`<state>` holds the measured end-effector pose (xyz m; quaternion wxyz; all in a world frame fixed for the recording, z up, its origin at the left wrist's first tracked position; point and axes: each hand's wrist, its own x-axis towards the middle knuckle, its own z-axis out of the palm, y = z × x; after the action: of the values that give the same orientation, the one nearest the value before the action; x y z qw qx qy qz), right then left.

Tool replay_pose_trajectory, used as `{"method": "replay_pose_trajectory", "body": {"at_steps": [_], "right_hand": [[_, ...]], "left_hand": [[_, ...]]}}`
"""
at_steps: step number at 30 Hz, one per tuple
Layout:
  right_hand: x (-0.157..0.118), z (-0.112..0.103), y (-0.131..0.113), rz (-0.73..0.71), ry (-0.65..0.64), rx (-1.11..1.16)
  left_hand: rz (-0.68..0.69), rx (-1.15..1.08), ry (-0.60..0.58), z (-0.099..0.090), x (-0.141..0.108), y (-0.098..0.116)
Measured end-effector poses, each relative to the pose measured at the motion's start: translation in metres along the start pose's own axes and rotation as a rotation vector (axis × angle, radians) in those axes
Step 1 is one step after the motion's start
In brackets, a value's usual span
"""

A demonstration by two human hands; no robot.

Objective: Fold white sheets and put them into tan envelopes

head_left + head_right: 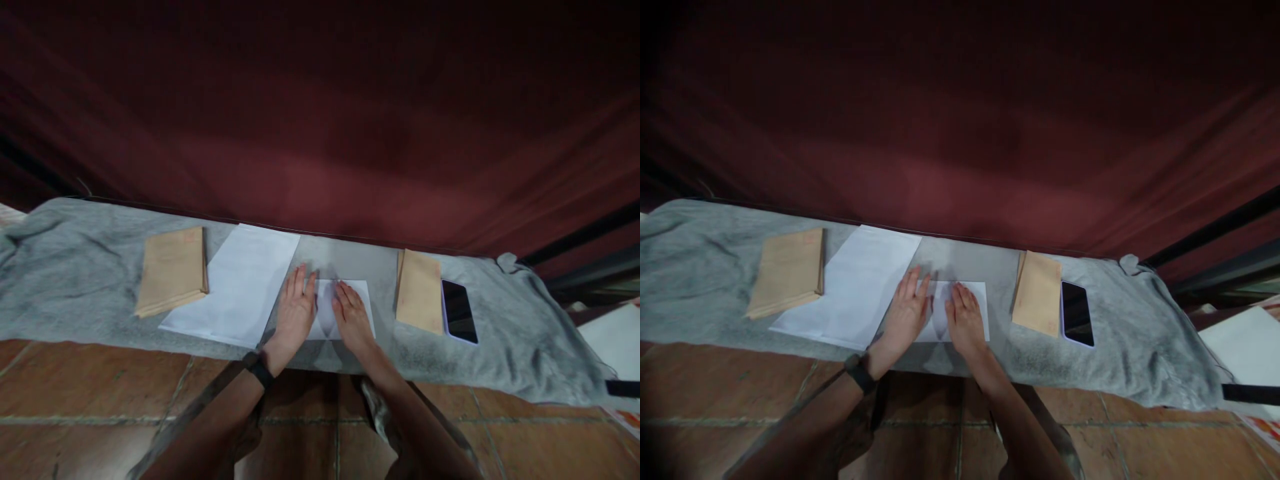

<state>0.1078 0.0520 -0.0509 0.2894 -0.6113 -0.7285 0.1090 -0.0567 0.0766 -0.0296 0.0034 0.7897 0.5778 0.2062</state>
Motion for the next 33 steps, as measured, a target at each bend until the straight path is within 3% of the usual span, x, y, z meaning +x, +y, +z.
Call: {"method": "replay_pose_trajectory", "body": {"at_steps": [4,8,13,17,29,33], "right_hand": [[0.006,0.008,-0.005,0.0,-0.072,-0.027],[0.014,0.012,-0.002,0.001,-0.116,-0.098],[0.027,0.003,0.015,0.02,-0.064,-0.189],[0.034,-0.005,0.024,0.006,-0.033,-0.234],[0.033,-0.01,0.029,0.036,0.033,-0.245],[0.024,0.001,0.019,0.011,0.057,-0.12]], "left_hand": [[0.146,-0.043,-0.14,0.02,-0.013,0.017],[0.172,0.016,-0.203,0.028,-0.023,0.026],[0.181,-0.02,-0.208,0.02,-0.027,0.023],[0.282,-0.072,-0.225,0.011,-0.032,0.019],[0.37,-0.089,-0.308,0.006,-0.033,0.011],[0.366,-0.113,-0.285,0.009,-0.034,0.012]]}}
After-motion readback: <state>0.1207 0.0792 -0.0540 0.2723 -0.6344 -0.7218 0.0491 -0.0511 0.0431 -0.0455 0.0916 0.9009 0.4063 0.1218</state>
